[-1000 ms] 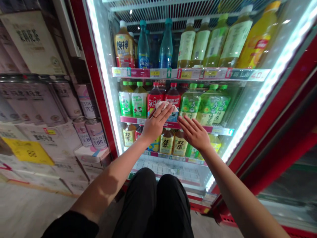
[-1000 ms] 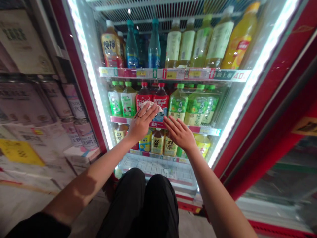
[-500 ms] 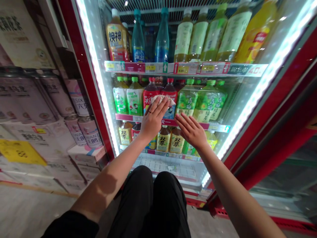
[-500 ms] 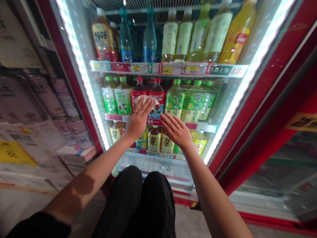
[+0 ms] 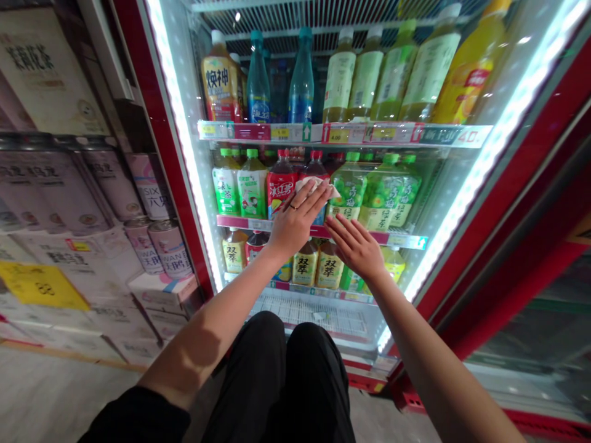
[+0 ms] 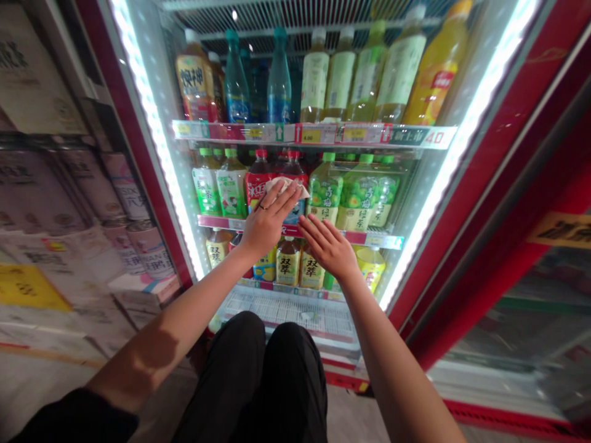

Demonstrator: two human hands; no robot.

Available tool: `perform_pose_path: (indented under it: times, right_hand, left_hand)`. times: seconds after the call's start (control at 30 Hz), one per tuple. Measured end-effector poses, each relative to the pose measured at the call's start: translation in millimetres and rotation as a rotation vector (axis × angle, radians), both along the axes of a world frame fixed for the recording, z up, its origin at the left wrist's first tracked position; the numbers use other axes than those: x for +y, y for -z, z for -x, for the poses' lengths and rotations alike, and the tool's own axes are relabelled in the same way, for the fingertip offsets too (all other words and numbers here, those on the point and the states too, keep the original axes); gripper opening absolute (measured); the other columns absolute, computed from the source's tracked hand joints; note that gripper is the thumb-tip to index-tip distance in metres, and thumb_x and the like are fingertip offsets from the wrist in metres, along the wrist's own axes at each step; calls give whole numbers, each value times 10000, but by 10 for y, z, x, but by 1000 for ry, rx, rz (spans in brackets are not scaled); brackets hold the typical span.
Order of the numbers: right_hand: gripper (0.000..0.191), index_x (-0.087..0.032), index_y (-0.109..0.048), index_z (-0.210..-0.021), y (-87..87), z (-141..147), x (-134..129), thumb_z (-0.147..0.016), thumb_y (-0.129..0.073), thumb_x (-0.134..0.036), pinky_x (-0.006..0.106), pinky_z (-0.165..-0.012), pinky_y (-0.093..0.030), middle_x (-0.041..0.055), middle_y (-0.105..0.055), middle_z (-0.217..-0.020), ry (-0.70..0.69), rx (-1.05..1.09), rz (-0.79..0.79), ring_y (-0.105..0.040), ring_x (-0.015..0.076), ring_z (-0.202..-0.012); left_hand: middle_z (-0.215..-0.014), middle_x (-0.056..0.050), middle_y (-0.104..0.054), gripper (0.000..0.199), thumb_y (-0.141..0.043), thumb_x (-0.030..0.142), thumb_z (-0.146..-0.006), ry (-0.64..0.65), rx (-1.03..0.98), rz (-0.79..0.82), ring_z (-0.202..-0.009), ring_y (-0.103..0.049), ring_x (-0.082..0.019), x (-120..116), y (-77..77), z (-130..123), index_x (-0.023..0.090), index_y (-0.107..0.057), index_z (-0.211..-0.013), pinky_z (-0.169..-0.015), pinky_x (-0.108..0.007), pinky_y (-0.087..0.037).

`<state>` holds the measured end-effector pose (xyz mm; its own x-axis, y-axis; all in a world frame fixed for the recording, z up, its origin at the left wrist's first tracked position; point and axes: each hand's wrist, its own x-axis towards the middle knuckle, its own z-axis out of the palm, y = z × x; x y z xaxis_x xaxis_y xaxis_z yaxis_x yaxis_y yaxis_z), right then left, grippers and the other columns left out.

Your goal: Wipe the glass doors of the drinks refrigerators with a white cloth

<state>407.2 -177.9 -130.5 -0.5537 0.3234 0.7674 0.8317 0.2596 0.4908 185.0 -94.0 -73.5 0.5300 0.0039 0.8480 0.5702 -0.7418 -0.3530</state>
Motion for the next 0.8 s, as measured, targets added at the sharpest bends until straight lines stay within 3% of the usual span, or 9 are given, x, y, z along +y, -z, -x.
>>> perform_pose_path:
  times: [0.2,0.4,0.57,0.7,0.8]
  right_hand:
    - [849,-262,-68,-1759,110,-22,-23,-1069,-552,-160,443,-1319,-436,38,-455,-1689,8,18,-21,-446,227,-1584]
    - [862,-256,-92,-1759,180,-50,-38,-1053,-575,-147,434,-1323,-426,34,-452,-1685,3,11,-35,-426,226,-1593]
    - [910,-252,-53,-1759,108,-87,-111,-1019,-562,-102,445,-1326,-424,28,-377,-1725,-15,-12,44,-381,223,-1617]
    - [933,-271,-15,-1755,-9,-195,-178,-1016,-557,-97,438,-1327,-416,19,-341,-1744,-37,-61,138,-368,208,-1625]
    - [920,-268,1,-1753,-84,-291,-205,-1036,-556,-119,421,-1327,-410,17,-358,-1738,-57,-117,160,-390,194,-1616]
  left_hand:
    - [-1767,6,-392,835,-323,39,-1071,-41,25,-27,-1672,-291,-192,1,85,203,306,122,-1725,-1371,-436,-357]
    - [-1797,7,-324,833,-295,27,-1066,-72,-15,14,-1696,-209,-194,-18,-40,95,291,148,-1721,-1397,-437,-305]
    - [-1778,-4,-365,783,-300,56,-1078,-44,54,-12,-1682,-258,-187,-128,8,-57,257,61,-1743,-1378,-417,-345]
    - [-1759,-10,-404,815,-328,47,-1069,-15,64,-22,-1665,-312,-206,-121,93,54,276,74,-1740,-1371,-449,-364]
    - [-1774,-3,-371,879,-327,13,-1038,-7,27,17,-1670,-303,-217,-78,66,97,323,126,-1725,-1372,-485,-362]
